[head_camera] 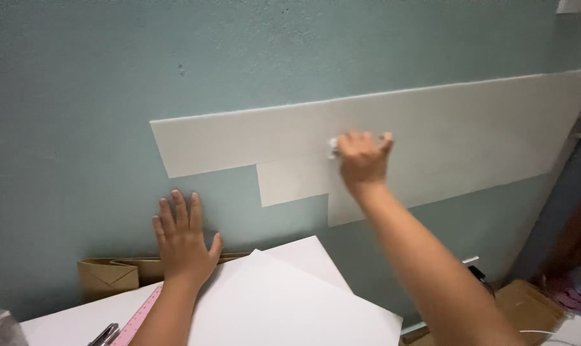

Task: The person is cleaning the surface of white panels attached to a wall using a cloth and preparing a white board on a table.

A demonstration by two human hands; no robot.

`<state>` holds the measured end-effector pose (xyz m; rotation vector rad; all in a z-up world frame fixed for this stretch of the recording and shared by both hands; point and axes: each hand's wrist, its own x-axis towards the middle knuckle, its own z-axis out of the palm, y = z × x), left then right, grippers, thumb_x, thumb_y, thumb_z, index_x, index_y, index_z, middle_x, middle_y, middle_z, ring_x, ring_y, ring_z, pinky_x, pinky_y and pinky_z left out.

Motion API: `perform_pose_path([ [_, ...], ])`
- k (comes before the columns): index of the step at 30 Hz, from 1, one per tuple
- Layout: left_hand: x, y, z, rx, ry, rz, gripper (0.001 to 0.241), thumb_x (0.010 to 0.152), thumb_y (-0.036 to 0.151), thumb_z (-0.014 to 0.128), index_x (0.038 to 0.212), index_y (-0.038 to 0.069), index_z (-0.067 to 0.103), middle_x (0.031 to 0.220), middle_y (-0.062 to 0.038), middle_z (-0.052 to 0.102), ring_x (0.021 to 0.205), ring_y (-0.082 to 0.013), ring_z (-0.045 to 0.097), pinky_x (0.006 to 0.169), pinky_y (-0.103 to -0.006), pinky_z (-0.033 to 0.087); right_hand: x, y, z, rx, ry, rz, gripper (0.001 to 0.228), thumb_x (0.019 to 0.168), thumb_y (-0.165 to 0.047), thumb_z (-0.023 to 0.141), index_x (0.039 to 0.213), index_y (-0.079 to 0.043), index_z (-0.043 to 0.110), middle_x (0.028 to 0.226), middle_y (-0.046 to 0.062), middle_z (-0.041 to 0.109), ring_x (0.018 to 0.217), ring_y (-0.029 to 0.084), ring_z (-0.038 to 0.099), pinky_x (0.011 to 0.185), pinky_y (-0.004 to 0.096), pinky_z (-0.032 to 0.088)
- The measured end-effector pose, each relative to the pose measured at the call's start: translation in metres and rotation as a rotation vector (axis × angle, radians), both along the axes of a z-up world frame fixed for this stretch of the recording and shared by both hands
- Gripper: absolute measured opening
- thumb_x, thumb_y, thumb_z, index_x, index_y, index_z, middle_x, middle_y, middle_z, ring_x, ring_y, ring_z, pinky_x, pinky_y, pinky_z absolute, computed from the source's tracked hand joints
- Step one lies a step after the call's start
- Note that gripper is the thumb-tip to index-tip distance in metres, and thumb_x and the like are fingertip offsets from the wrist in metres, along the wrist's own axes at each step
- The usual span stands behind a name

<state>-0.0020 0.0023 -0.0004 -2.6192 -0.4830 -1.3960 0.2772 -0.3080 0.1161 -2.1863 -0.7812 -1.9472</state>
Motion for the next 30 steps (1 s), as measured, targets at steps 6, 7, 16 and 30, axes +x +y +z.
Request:
perform_pose_path([
  [6,0.000,-0.002,0.001,0.077,0.022,0.090,0.119,0.082,0.051,0.072,0.176,0.017,0.007,0.184,-0.010,-0.019,0.170,-0.0415,-0.008,0.133,-0.0645,0.013,0.058,-0.101,0.007,0.176,0.480,-0.273,0.019,0.088,-0.014,0.079,0.103,-0.023,0.073,0.100,0.001,0.075,0.091,0.028,0.071,0.098,0.053,0.043],
  [7,0.000,-0.001,0.002,0.058,0.031,0.098,0.118,0.080,0.052,0.072,0.175,0.017,0.010,0.185,-0.011,-0.013,0.169,-0.0432,-0.003,0.132,-0.0641,0.015,0.068,-0.111,0.012,0.327,0.657,-0.216,0.013,0.087,-0.011,0.070,0.091,-0.024,0.069,0.100,0.003,0.074,0.090,0.032,0.071,0.096,0.051,0.037],
  [16,0.006,0.000,-0.004,0.109,-0.026,0.116,0.121,0.074,0.052,0.070,0.175,0.016,0.012,0.186,-0.012,-0.011,0.171,-0.0422,-0.004,0.132,-0.0650,0.016,0.046,-0.100,0.041,0.743,0.954,-0.045,0.022,0.098,-0.005,0.064,0.082,-0.020,0.063,0.092,0.007,0.075,0.090,0.034,0.067,0.095,0.046,0.036],
  [30,0.004,-0.003,0.000,0.051,0.013,0.098,0.125,0.074,0.050,0.073,0.175,0.017,0.007,0.185,-0.009,-0.019,0.170,-0.0423,-0.005,0.133,-0.0636,0.012,-0.021,0.008,0.117,0.453,0.663,0.173,0.019,0.094,-0.001,0.061,0.085,-0.019,0.062,0.094,0.004,0.073,0.085,0.034,0.068,0.082,0.048,0.040],
])
